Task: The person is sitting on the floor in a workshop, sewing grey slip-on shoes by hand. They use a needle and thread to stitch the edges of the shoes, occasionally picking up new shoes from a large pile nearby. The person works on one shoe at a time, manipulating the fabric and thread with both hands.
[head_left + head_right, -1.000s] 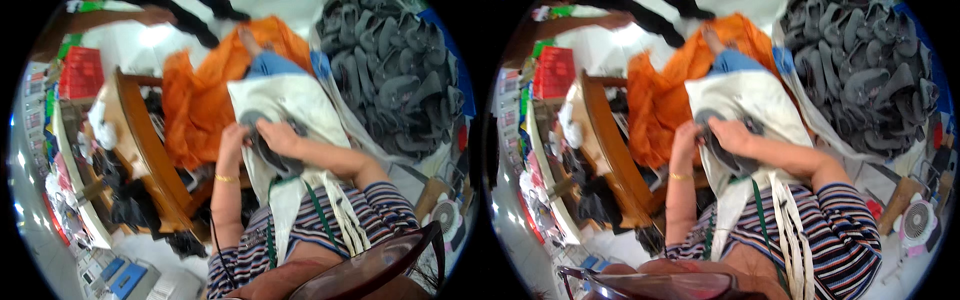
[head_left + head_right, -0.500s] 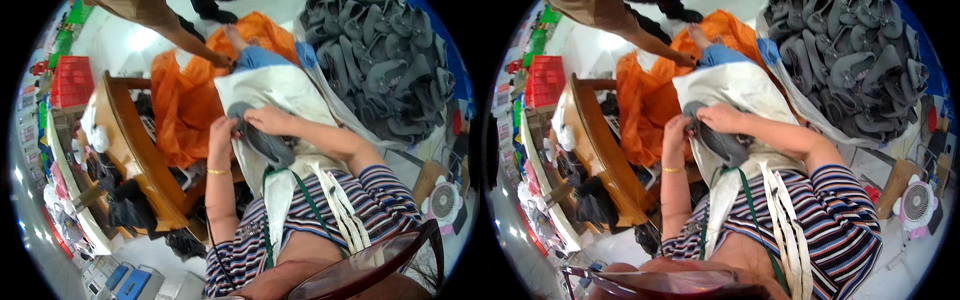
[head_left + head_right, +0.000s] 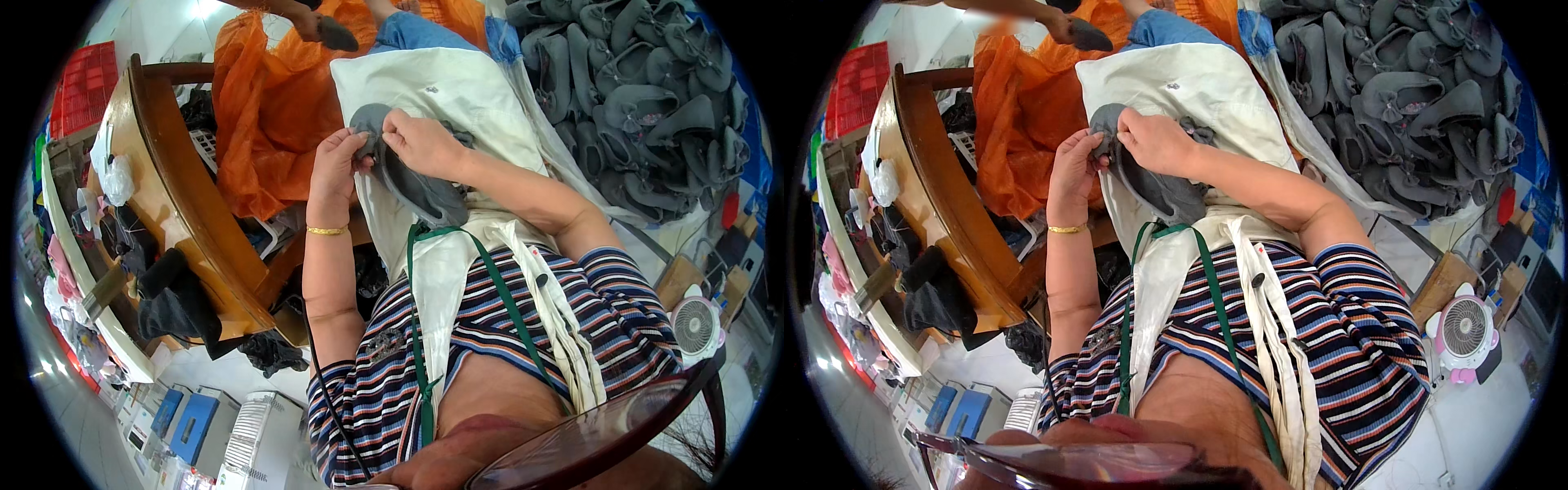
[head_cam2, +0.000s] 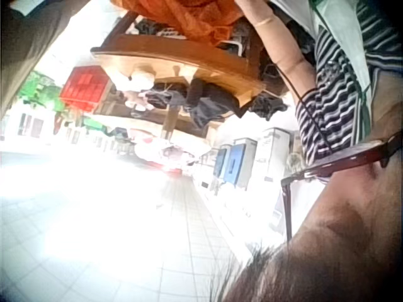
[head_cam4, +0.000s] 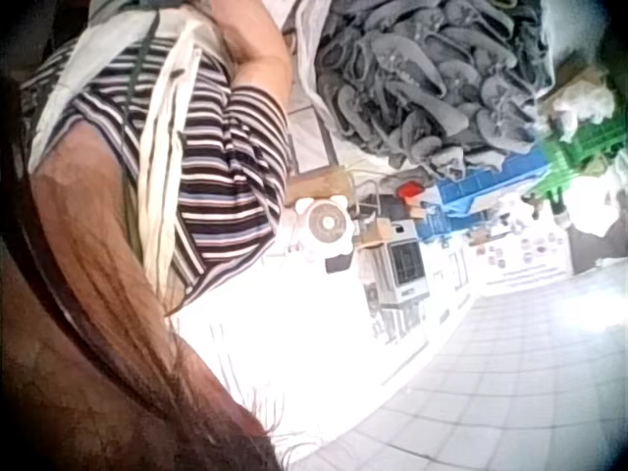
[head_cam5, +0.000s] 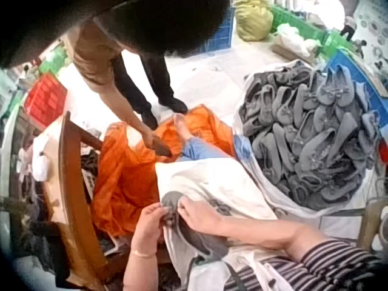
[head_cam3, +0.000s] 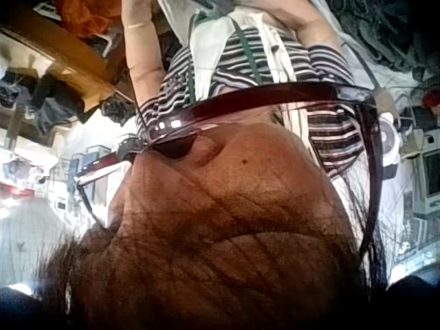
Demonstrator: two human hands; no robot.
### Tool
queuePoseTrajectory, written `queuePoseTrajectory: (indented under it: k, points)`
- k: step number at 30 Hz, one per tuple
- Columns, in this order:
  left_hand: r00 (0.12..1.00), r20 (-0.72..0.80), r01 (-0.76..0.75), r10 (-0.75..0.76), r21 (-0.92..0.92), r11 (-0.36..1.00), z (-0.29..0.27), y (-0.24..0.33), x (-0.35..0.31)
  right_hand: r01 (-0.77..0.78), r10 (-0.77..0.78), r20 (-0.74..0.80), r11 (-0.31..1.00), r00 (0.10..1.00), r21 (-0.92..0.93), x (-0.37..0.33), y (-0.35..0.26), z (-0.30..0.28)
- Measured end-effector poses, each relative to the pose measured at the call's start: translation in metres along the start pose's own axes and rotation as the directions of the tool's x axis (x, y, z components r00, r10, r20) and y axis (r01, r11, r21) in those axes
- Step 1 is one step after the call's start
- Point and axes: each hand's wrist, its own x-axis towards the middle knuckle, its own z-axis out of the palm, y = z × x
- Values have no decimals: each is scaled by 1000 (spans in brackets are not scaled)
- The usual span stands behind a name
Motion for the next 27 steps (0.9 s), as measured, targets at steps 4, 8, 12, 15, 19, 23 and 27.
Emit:
queuePoseTrajectory:
  k: [4, 8, 12, 15, 19, 23, 27]
  points:
    - [1000, 27, -14, 15, -13, 1000, 2, -1, 2, -70, 70, 6, 990, 998, 124, 13, -5, 6]
    - [1000, 12, -11, 12, -15, 1000, -1, -5, 2, -376, 300, 329, 905, 895, 200, 24, -31, -21]
    - [1000, 6, -27, 27, -9, 1000, 1, -3, 1, -264, 206, 291, 949, 934, 173, 24, -28, -28]
    - [1000, 20, -20, 20, -22, 1000, 2, -3, 4, -68, 53, 151, 993, 987, 93, 16, -10, -17]
    - [1000, 7, -29, 29, -33, 999, -1, -6, 1, 1, 4, 101, 999, 995, -53, 7, -8, -12]
    - [999, -11, -34, 34, -25, 999, 2, -6, 0, 53, -24, 138, 976, 990, -210, -2, -7, -14]
    - [999, -20, -39, 39, 5, 999, 5, -4, 0, 168, -127, 152, 938, 980, -303, -5, 2, -11]
